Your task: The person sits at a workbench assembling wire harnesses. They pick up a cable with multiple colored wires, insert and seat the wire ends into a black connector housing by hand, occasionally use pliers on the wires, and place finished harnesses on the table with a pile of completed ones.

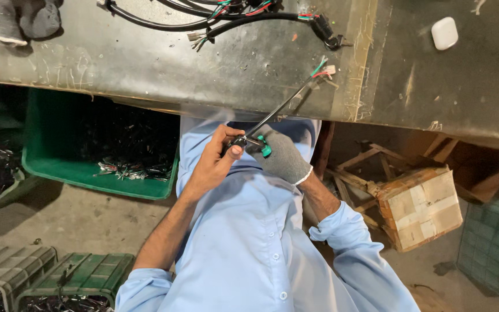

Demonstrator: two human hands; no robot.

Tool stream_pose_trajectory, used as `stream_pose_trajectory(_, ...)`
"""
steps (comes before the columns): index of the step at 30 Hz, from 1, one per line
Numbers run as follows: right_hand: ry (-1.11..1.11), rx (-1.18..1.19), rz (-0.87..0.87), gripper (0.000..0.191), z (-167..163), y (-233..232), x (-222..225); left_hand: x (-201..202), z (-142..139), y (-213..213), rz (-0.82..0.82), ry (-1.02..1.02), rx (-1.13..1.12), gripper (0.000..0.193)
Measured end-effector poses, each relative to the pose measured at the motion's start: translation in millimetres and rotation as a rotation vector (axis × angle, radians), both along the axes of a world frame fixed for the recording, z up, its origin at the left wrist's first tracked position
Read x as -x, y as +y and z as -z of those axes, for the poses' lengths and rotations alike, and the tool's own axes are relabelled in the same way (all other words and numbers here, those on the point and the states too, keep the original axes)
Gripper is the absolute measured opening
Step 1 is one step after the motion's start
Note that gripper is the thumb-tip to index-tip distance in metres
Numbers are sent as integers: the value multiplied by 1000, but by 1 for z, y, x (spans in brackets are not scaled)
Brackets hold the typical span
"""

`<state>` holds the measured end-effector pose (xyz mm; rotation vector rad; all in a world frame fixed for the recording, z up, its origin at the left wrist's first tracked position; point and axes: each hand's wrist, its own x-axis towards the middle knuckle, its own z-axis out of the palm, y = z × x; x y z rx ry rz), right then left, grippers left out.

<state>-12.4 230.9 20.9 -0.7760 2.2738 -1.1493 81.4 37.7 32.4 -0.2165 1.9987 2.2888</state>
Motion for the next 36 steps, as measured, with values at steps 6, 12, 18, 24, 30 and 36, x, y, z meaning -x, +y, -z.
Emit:
stream_pose_trajectory(6, -35, 21, 15, 34, -4, -2, -7, 0, -4, 1, -40, -12, 24, 40)
stream_pose_trajectory(12, -232, -224, 110, 39, -28, -8, -17, 1, -11, -2, -99, 178, 566, 38)
stream_pose_trajectory(18, -243, -283, 61, 40, -35, -9, -20, 6, -12, -2, -81, 270, 812, 43)
stream_pose_trajectory(24, -241, -132, 110, 31, -25, -13, -21, 10, -18, 5, -26, 122, 990, 43)
stream_pose_trajectory(30, -334, -211, 126, 31, -22, -15, -18, 11, -20, 6, -97, 148, 858, 41)
stream_pose_trajectory(36, -368, -152, 128, 33, -30, -11, -18, 9, -19, -1, -107, 211, 816, 45)
